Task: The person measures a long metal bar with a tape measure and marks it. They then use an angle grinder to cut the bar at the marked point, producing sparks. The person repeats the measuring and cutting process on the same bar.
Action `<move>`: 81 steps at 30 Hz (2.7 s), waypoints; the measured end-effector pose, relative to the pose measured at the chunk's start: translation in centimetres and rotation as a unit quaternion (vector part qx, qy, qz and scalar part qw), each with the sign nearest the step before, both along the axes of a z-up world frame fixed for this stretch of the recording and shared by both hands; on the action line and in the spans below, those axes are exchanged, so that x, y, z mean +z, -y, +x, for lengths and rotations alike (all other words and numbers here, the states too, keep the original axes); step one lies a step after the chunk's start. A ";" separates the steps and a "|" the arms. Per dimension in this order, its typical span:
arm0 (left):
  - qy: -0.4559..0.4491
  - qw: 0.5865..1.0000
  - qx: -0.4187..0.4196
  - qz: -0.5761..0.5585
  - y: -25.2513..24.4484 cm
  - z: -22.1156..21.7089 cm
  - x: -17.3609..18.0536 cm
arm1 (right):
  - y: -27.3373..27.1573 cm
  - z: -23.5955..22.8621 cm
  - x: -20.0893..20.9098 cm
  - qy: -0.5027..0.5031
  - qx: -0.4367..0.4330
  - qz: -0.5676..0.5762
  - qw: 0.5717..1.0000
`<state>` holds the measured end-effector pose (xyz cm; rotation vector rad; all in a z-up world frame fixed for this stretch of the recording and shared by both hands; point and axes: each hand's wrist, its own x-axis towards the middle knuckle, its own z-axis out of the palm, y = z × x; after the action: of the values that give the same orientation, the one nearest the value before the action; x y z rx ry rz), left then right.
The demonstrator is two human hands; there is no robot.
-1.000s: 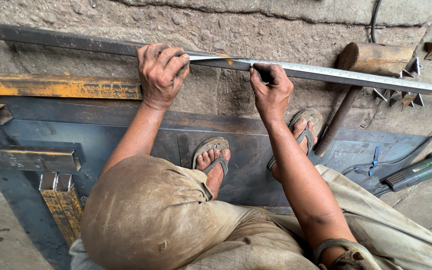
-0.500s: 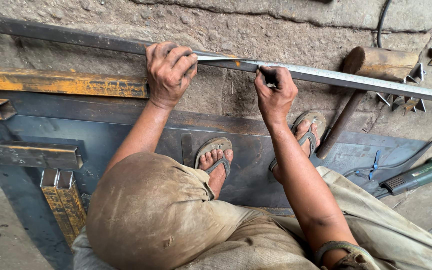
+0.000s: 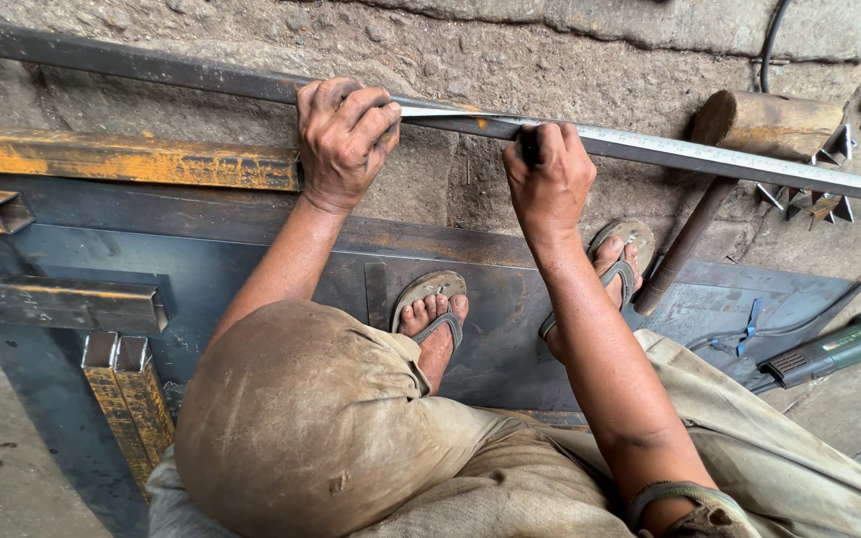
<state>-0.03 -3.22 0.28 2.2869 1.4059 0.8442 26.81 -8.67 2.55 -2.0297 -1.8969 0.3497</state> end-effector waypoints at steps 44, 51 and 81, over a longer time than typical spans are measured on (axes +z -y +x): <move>0.006 1.000 -0.008 -0.016 -0.3 -0.2 0.8 | 2.4 1.4 -0.5 -0.079 0.057 -0.157 0.983; 0.005 1.000 0.002 -0.006 -0.1 0.0 0.7 | 4.9 0.2 -0.5 -0.115 0.071 -0.252 0.958; -0.019 0.996 -0.033 -0.083 -0.9 -0.4 1.9 | 7.4 2.3 0.5 -0.156 0.090 -0.340 0.923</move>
<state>-0.41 -2.27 2.21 2.2218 1.3543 0.6417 29.08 -16.09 3.01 -1.9968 -1.9142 1.4616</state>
